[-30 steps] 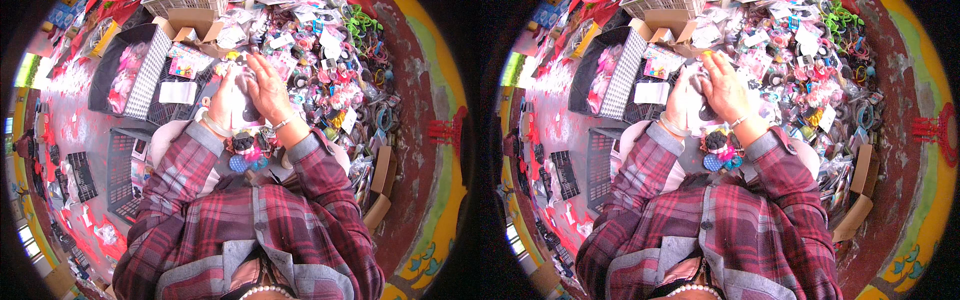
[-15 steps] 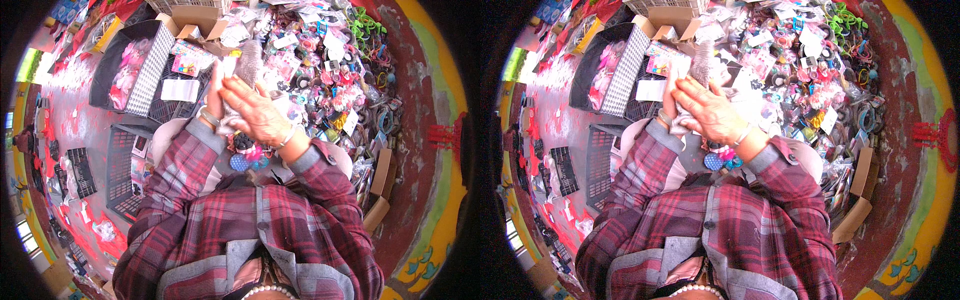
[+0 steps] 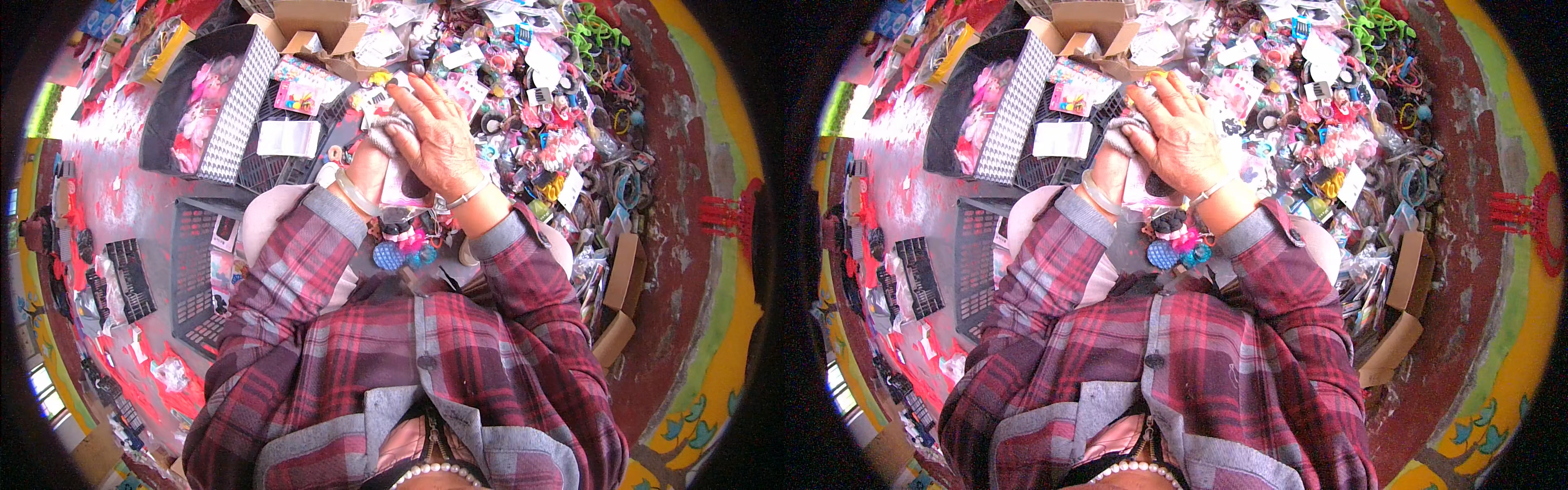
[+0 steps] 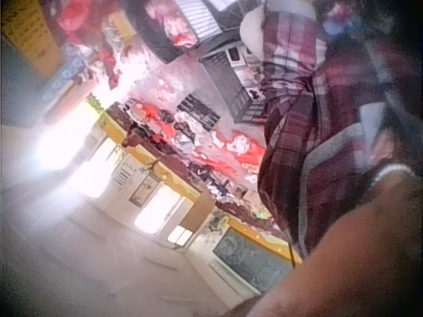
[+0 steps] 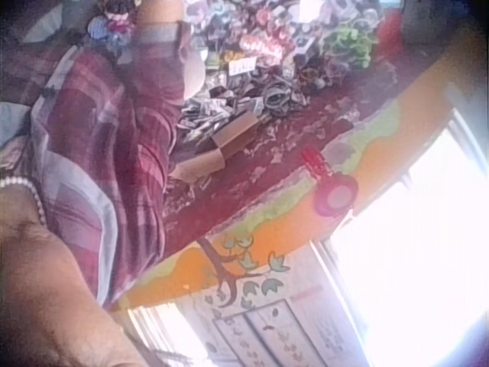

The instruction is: The person picks up individual hair bows and accessories from a pile on the floor, places them onto cardboard backing cards, and sorts them into plastic bins.

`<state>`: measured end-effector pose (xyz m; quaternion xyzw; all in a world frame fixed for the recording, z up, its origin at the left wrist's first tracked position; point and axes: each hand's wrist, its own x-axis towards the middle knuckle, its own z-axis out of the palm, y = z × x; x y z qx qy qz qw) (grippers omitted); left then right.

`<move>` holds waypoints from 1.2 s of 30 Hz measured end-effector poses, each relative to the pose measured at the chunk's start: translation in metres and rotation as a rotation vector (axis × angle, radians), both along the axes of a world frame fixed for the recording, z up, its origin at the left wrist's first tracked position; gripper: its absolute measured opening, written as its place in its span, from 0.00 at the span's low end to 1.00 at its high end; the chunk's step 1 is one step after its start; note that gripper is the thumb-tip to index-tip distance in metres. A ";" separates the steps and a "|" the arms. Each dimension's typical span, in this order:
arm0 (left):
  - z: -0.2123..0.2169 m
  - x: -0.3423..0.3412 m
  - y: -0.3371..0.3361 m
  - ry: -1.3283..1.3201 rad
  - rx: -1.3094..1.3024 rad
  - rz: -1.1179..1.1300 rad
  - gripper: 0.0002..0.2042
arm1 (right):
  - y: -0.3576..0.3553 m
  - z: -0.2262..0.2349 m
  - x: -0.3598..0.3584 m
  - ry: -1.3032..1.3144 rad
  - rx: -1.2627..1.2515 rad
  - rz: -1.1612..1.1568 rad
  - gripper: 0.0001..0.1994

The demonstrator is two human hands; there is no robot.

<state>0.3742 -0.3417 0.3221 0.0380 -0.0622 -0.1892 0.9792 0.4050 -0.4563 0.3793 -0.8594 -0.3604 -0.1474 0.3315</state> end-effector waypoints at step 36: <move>0.046 0.011 0.038 0.135 0.515 0.500 0.21 | 0.008 -0.006 -0.032 0.016 0.068 0.303 0.24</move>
